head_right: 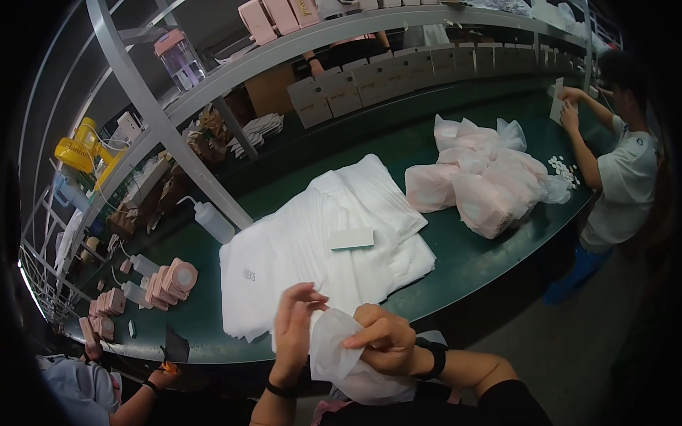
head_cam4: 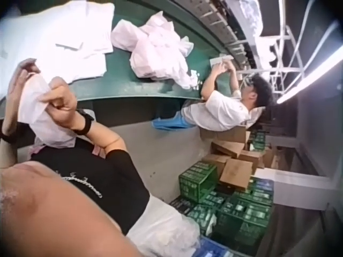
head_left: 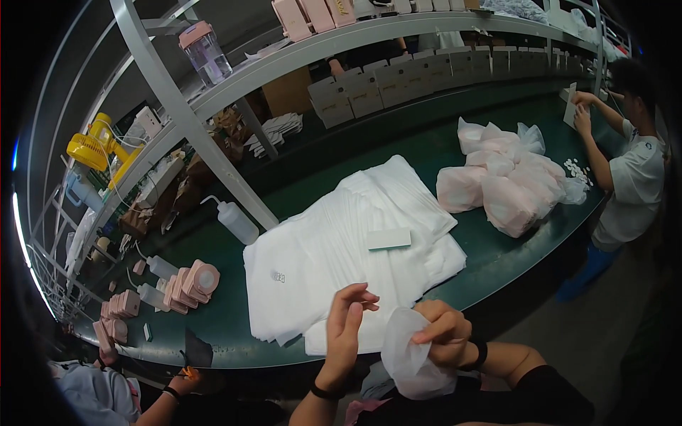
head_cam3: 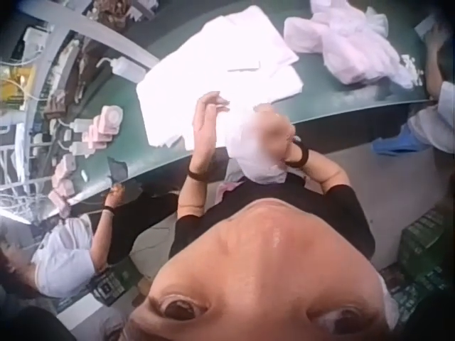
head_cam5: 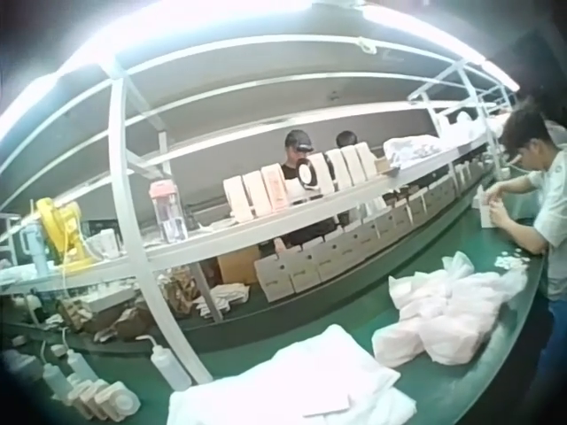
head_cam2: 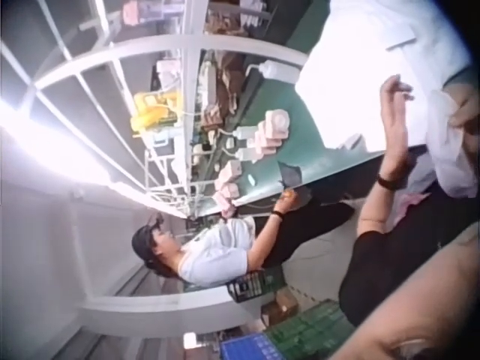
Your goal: The person wipes a pink record player, slides it into a white plastic bag, and sets it aside before repeating the process with another unit.
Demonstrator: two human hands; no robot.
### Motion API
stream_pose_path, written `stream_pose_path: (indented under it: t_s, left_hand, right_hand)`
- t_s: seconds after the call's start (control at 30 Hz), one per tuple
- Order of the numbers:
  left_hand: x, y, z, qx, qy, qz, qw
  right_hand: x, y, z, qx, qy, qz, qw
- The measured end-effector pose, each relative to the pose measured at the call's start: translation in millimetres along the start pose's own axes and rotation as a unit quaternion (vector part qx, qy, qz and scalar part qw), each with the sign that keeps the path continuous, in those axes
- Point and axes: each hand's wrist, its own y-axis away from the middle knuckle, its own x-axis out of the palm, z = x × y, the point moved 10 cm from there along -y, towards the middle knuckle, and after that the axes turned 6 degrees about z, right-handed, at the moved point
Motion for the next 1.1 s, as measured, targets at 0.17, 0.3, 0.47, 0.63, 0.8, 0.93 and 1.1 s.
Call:
stream_pose_path:
  t_s: [0.17, 0.3, 0.47, 0.63, 0.8, 0.93, 1.1]
  left_hand:
    - [44.1, 61.2, 109.8, -0.183, -0.12, 0.293, 0.931]
    - [38.6, 54.2, 99.0, -0.154, 0.018, 0.234, 0.96]
    - [20.1, 46.6, 73.1, -0.113, 0.188, 0.146, 0.965]
    - [4.6, 39.2, 5.8, -0.003, 0.092, 0.192, 0.977]
    - [58.2, 41.8, -12.9, 0.066, -0.284, 0.42, 0.859]
    - [33.9, 27.4, 27.1, -0.097, -0.202, 0.299, 0.927]
    - [50.8, 5.7, 44.8, -0.046, -0.191, 0.251, 0.948]
  right_hand:
    - [1.2, -32.7, 44.2, -0.092, 0.028, 0.038, 0.995]
    - [2.0, -39.6, 59.9, -0.14, 0.092, 0.067, 0.984]
    - [-20.6, -29.9, 74.3, -0.164, 0.094, 0.055, 0.98]
    - [-86.8, 23.8, -43.8, 0.302, 0.068, -0.057, 0.949]
    - [-31.3, 94.7, -91.5, 0.543, -0.019, 0.156, 0.825]
    - [-20.8, 97.1, -69.7, 0.571, -0.329, -0.082, 0.748]
    - [-52.2, 86.6, -72.9, 0.523, 0.046, 0.052, 0.849]
